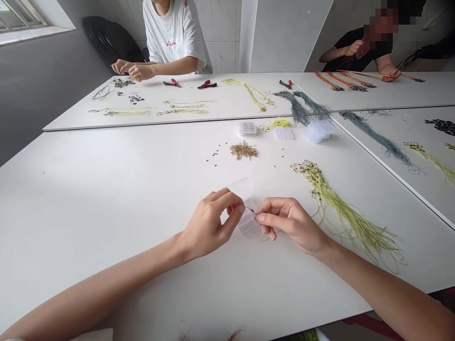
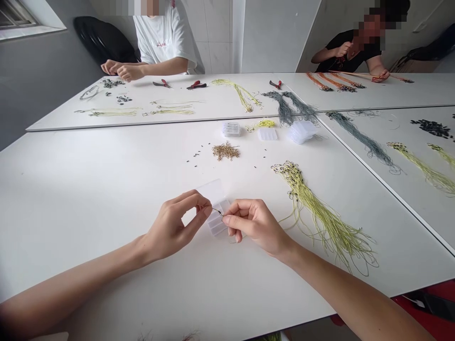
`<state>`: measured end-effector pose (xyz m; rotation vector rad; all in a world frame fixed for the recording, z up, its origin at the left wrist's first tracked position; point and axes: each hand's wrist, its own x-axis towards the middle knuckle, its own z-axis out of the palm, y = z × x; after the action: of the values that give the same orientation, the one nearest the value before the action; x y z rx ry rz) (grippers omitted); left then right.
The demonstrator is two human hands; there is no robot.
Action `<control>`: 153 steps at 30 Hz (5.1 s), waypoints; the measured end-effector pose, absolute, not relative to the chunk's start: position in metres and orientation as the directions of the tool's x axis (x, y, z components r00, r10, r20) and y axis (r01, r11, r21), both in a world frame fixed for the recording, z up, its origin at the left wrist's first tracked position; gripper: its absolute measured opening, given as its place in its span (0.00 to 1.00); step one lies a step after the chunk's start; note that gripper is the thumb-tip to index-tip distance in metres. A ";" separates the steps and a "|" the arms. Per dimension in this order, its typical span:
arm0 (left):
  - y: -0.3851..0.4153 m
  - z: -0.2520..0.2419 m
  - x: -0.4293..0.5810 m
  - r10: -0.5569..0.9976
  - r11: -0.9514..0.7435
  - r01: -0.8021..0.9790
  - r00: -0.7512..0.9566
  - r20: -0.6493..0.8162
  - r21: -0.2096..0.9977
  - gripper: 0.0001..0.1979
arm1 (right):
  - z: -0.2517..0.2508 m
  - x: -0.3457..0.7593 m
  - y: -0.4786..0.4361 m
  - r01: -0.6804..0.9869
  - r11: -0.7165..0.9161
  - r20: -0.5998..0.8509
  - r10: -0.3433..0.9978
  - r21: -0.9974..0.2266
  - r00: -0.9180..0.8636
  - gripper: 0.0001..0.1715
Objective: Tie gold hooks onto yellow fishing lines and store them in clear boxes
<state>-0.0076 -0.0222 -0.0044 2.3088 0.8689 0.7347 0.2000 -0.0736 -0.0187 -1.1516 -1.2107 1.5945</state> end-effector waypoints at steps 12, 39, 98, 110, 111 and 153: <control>-0.023 -0.003 -0.008 0.741 -0.558 0.369 0.624 0.247 0.743 0.05 | -0.015 0.198 -0.078 0.139 -0.056 -0.074 0.989 -0.989 -0.132 0.08; -0.028 0.002 -0.007 0.724 -0.437 0.402 0.688 0.049 0.805 0.08 | -0.025 0.190 -0.086 0.415 0.368 0.326 0.930 -0.832 -0.169 0.07; -0.040 0.001 -0.008 0.699 -0.614 0.369 0.665 0.264 0.698 0.07 | -0.004 0.203 -0.082 -0.047 -0.110 -0.096 0.969 -0.993 -0.227 0.12; -0.041 0.005 -0.008 0.786 -0.486 0.334 0.571 0.236 0.808 0.08 | -0.013 0.197 -0.079 -0.025 -0.129 -0.125 0.985 -0.991 -0.122 0.13; -0.041 0.004 -0.008 0.787 -0.469 0.339 0.580 0.212 0.815 0.08 | -0.013 0.197 -0.080 -0.009 -0.115 -0.113 0.988 -0.993 -0.103 0.12; -0.033 0.001 -0.008 0.759 0.099 -0.018 0.648 -0.064 0.995 0.12 | -0.006 0.206 -0.073 0.001 -0.176 -0.162 0.906 -0.984 -0.391 0.11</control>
<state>-0.0082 -0.0332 0.0008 1.3638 0.6867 0.6465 0.2065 -0.0734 -0.0063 -1.0946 -1.3848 1.6531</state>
